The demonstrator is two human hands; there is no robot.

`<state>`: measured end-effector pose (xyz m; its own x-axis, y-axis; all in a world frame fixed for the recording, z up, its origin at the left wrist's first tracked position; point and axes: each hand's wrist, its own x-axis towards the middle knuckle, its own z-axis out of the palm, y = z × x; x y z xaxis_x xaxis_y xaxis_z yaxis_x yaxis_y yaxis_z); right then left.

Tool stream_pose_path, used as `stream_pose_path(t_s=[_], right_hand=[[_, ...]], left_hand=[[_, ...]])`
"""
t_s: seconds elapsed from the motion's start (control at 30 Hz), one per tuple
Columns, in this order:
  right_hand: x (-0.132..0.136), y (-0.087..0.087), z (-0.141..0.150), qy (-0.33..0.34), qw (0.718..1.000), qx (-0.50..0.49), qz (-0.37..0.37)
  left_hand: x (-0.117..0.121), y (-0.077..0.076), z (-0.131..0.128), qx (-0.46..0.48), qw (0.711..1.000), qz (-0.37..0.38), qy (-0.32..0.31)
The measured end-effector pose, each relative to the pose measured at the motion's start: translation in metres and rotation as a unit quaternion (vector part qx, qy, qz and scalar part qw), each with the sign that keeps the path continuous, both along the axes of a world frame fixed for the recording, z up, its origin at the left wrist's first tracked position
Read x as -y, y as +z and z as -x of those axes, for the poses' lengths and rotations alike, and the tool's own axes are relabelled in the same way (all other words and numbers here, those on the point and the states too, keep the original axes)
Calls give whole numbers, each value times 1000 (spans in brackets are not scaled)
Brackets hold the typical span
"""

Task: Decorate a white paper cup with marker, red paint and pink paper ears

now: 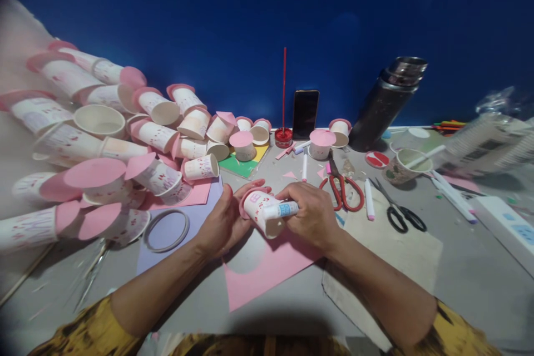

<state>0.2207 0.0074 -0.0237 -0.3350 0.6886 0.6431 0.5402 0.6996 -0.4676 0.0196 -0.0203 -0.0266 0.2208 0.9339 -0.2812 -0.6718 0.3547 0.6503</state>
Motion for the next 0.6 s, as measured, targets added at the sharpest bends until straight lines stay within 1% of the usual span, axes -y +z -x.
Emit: stream_pose_path(t_s=[0.3,0.6], right_hand=[[0,-1,0,-1,1000,-3,28],[2,0,1,-11,998,-23,60]], left_hand=[[0,-5,-2,21,1000,-4,-10],[-1,-5,-2,20,1000,-4,-23]])
